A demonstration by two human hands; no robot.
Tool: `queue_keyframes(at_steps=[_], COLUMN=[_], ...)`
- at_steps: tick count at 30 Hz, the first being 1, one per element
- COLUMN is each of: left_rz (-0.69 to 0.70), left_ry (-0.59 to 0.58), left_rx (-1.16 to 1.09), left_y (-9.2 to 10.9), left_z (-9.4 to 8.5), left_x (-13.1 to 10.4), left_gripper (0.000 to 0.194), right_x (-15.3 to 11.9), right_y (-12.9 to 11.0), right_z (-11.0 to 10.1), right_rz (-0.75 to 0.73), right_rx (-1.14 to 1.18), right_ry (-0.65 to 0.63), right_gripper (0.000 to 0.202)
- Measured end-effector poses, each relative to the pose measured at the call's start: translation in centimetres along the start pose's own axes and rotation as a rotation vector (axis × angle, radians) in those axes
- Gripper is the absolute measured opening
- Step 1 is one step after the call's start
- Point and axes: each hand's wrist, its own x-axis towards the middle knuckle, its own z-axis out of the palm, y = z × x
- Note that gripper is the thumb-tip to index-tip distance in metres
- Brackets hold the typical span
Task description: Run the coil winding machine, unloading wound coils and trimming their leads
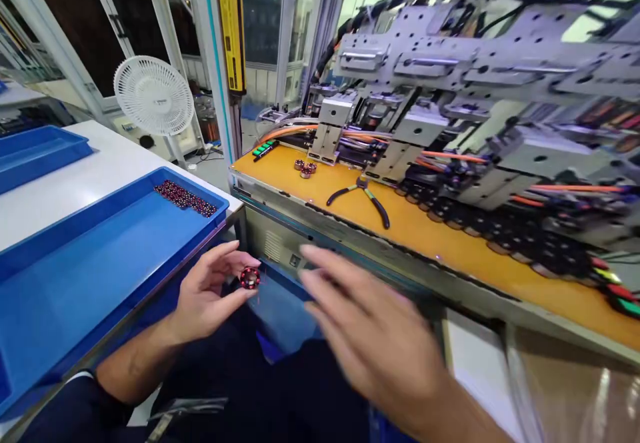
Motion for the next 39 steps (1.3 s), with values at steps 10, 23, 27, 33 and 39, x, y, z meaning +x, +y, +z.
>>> queue_keyframes(at_steps=[10, 23, 27, 33, 39], left_rz=[-0.243, -0.147, -0.039, -0.121, -0.160], left_ry=[-0.077, -0.151, -0.251, -0.096, -0.044], left_rx=[-0.249, -0.256, -0.203, -0.141, -0.053], left_y=[4.1, 0.7, -0.2, -1.1, -1.8], left_z=[-2.0, 0.3, 1.4, 2.5, 2.0], left_x=[-6.2, -3.6, -2.9, -2.9, -2.3], left_gripper=[0.069, 0.069, 0.072, 0.071, 0.068], right_x=[0.4, -3.2, -2.5, -2.8, -3.5], right_y=[-7.9, -5.9, -4.9, -5.5, -4.9], right_z=[3.2, 4.0, 6.1, 9.1, 10.3], right_rz=[0.019, 0.693, 1.009, 0.982, 1.010], right_rx=[0.362, 0.884, 1.199, 1.377, 1.395], right_ry=[-0.286, -0.239, -0.010, 0.205, 0.221], right_gripper=[0.014, 0.017, 0.029, 0.030, 0.032])
